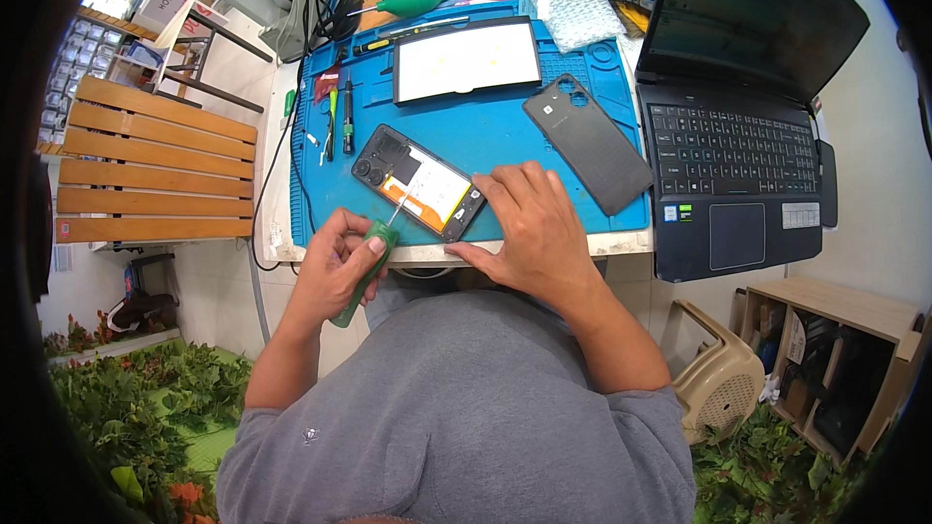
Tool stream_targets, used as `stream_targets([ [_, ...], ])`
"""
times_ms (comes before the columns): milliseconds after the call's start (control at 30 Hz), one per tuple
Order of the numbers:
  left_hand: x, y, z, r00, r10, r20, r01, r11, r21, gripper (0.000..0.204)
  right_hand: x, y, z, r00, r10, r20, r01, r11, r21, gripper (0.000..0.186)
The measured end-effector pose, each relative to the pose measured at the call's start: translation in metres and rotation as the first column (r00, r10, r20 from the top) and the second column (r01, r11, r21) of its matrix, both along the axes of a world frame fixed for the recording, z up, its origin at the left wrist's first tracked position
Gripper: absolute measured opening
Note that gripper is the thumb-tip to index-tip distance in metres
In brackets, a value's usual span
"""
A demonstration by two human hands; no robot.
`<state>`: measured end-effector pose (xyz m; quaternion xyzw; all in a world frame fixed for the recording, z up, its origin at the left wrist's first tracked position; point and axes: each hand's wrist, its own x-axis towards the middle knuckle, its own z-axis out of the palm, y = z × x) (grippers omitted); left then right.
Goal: The person uses a screwdriver to remove screws from the back of a mobile phone and pokes at the internal components.
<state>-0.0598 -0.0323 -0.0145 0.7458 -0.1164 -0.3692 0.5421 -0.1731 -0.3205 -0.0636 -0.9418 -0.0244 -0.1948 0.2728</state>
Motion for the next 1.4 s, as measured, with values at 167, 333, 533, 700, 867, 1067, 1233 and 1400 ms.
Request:
stream_targets([
  [167,-0.0024,-0.0036,0.0066,0.999,-0.002,-0.042,0.004,0.999,0.04,0.032,0.0002,0.0,-0.0004,1.0,-0.001,0.009,0.001,1.0,-0.004,0.09],
  [333,-0.0002,-0.0035,0.0074,0.999,0.007,-0.038,-0.006,0.999,0.044,0.032,0.0,0.0,0.0006,1.0,-0.001,0.006,0.001,1.0,-0.004,0.09],
  [533,0.0013,-0.0028,0.006,0.999,0.023,-0.049,-0.022,1.0,0.022,0.03,-0.0003,0.0,-0.001,1.0,0.0,0.005,0.0,1.0,-0.011,0.091],
  [700,0.0007,-0.0028,0.0056,0.998,0.041,-0.055,-0.04,0.999,0.006,0.03,-0.0002,0.0003,-0.0017,1.0,-0.003,0.011,0.003,1.0,-0.008,0.091],
  [867,-0.001,-0.0006,0.0027,0.999,0.026,-0.04,-0.027,0.999,-0.019,0.03,-0.0001,-0.0004,-0.0021,1.0,0.007,0.018,-0.007,1.0,-0.017,0.087],
  [1067,-0.0027,-0.0015,0.0047,0.999,-0.002,-0.044,0.002,1.0,-0.001,0.031,-0.0006,-0.0007,-0.0014,1.0,0.012,0.01,-0.011,1.0,-0.018,0.085],
  [1233,-0.0027,-0.0027,0.0061,0.998,-0.005,-0.055,0.007,0.999,0.031,0.032,-0.0004,-0.0004,-0.0014,1.0,0.012,0.015,-0.012,1.0,-0.015,0.086],
  [1400,-0.0011,-0.0031,0.0067,0.999,0.022,-0.046,-0.02,0.999,0.029,0.032,-0.0009,-0.0006,-0.0008,1.0,0.01,0.0,-0.01,1.0,-0.017,0.087],
])
